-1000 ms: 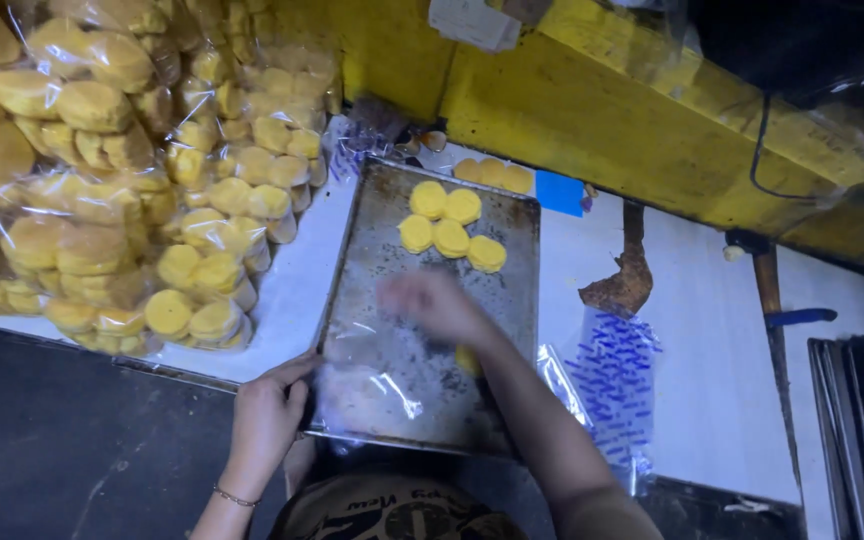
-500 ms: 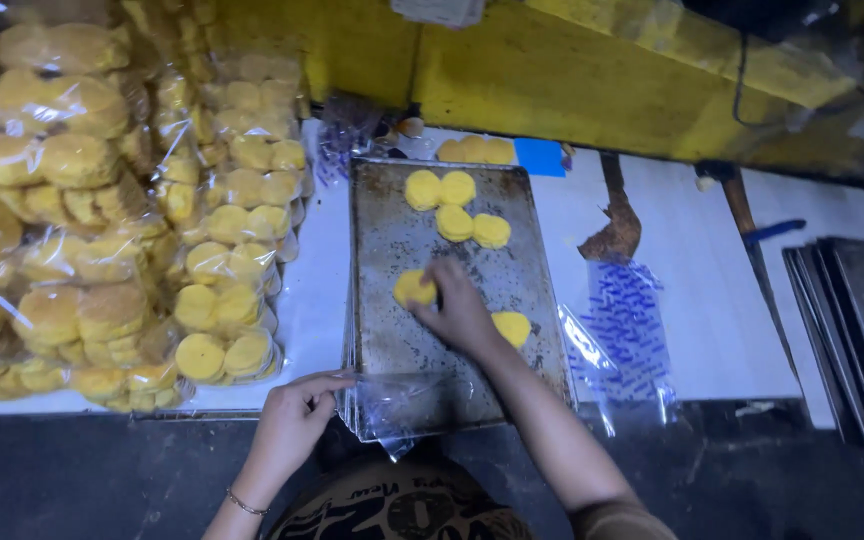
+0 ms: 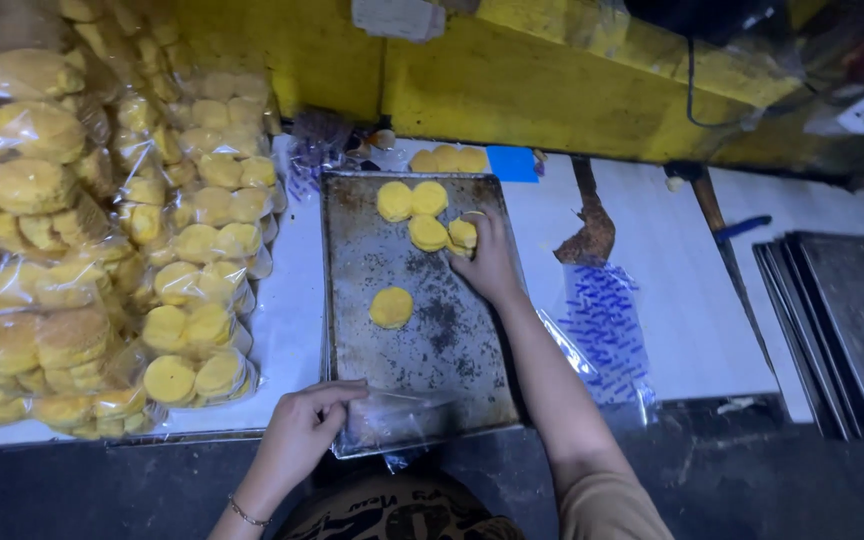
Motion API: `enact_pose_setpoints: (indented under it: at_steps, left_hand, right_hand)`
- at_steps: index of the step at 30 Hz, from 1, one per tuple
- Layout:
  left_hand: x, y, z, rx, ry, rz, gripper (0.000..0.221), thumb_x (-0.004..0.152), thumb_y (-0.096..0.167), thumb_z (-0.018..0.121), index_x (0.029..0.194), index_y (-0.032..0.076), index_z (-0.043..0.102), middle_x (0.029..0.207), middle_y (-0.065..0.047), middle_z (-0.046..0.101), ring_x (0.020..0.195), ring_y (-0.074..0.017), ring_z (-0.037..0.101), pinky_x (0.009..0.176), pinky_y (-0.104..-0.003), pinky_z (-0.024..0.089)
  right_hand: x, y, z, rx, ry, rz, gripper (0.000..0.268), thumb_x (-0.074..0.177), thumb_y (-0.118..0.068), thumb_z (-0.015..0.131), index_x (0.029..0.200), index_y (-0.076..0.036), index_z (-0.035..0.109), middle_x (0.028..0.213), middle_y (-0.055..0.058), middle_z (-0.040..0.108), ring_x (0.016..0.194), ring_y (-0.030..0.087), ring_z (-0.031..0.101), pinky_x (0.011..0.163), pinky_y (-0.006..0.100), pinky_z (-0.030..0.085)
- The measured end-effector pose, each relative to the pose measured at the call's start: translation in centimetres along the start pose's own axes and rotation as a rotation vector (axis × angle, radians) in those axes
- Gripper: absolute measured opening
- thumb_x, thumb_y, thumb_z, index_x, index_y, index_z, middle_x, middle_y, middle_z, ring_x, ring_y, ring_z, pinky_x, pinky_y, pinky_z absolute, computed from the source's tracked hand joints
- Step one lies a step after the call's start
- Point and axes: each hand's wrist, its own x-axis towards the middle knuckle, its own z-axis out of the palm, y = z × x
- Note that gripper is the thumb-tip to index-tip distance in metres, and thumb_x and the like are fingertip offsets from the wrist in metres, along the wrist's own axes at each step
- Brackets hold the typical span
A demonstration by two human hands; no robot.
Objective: Packing small yellow bread buns from a metal tray into clear plastic bags.
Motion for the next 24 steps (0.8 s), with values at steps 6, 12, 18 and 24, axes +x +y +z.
enact_pose_setpoints:
  at_steps: [6, 12, 18, 24]
  left_hand:
    - [-2.2, 2.3, 2.4, -0.091, 0.131, -0.12, 0.046, 0.085, 0.001, 0.055, 0.108, 0.024, 0.088, 0.126, 0.01, 0.081, 0.054, -0.0067, 0.07, 0.044, -0.024, 0.039]
    - [-2.8, 4.5, 5.7, -0.255, 0.194, -0.243, 0.041, 0.089, 0.011, 0.053, 0.101, 0.024, 0.09, 0.121, 0.006, 0.084, 0.035, -0.0118, 0.063, 0.039, -0.021, 0.038]
    - [-3.3, 4.6, 8.5, -0.277, 0.276, -0.298, 0.041, 0.091, 0.011, 0.053, 0.111, 0.025, 0.085, 0.132, 0.006, 0.079, 0.049, -0.0113, 0.073, 0.045, -0.018, 0.042]
    - [-1.2, 4.8, 8.8, -0.26, 0.251, -0.289, 0.044, 0.093, 0.006, 0.055, 0.125, 0.023, 0.081, 0.072, -0.001, 0.076, 0.052, -0.0085, 0.049, 0.055, -0.024, 0.042]
  right_hand:
    - [3.8, -5.3, -1.1, -0.17, -0.023, -0.401, 0.033, 0.085, -0.001, 0.073, 0.117, -0.004, 0.066, 0.137, 0.026, 0.056, 0.124, 0.046, 0.055, 0.102, 0.054, 0.048]
    - [3.5, -3.2, 4.6, 0.149, -0.059, 0.214, 0.075, 0.081, -0.026, 0.081, 0.145, -0.013, 0.044, 0.142, 0.017, 0.039, 0.121, 0.034, 0.054, 0.093, 0.046, 0.058]
    - [-0.3, -9.1, -0.9, 0.784, -0.177, 0.313, 0.079, 0.077, -0.011, 0.081, 0.144, -0.023, 0.04, 0.148, 0.018, 0.045, 0.126, 0.037, 0.057, 0.086, 0.054, 0.067]
    - [-1.6, -9.2, 0.4, 0.407, -0.605, -0.166, 0.075, 0.077, -0.014, 0.079, 0.145, -0.022, 0.049, 0.143, 0.016, 0.042, 0.125, 0.038, 0.055, 0.096, 0.048, 0.056]
